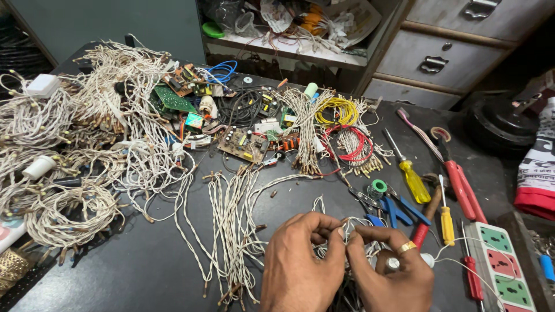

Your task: The person strips the insulation from the ends of several white electrical wires using pliers and a screwdriver. They then twist the exposed copper strands together by hand on a cluttered workbench.

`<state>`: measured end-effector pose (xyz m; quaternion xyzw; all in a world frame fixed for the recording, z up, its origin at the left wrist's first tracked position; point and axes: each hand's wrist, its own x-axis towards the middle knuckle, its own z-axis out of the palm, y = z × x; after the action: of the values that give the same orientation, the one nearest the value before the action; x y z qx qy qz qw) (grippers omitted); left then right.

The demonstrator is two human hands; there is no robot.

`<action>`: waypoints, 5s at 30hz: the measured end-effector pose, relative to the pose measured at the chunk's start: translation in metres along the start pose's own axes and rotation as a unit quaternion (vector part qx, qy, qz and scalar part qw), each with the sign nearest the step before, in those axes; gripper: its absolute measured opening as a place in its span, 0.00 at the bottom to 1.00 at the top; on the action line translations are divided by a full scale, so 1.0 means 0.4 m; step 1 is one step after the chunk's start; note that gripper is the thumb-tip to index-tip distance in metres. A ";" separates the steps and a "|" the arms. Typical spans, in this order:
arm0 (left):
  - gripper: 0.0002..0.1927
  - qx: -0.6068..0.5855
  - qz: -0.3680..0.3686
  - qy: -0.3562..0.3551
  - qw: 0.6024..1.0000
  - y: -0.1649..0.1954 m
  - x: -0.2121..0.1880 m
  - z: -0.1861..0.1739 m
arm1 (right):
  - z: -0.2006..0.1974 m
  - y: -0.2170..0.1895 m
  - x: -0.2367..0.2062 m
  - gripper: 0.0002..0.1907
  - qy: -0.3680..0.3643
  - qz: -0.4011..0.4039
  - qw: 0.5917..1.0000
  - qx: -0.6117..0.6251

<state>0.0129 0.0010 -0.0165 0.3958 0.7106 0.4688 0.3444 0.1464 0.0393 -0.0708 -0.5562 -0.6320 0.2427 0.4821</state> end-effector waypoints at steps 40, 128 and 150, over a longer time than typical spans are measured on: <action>0.09 0.010 0.007 -0.005 1.000 0.008 0.004 -0.013 | -0.001 -0.028 -0.004 0.08 -0.004 0.021 1.000 0.001; 0.11 0.031 -0.047 -0.023 0.998 0.032 0.022 -0.069 | -0.106 0.092 0.246 0.35 -0.126 0.151 0.976 0.093; 0.09 0.062 0.065 0.063 0.994 0.028 0.026 -0.085 | -0.046 0.062 0.071 0.18 -0.215 0.051 0.968 -0.114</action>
<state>-0.0184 -0.0004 0.0037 0.4317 0.7313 0.4690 0.2427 0.1765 0.0683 -0.0746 -0.5740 -0.7151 0.3073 0.2546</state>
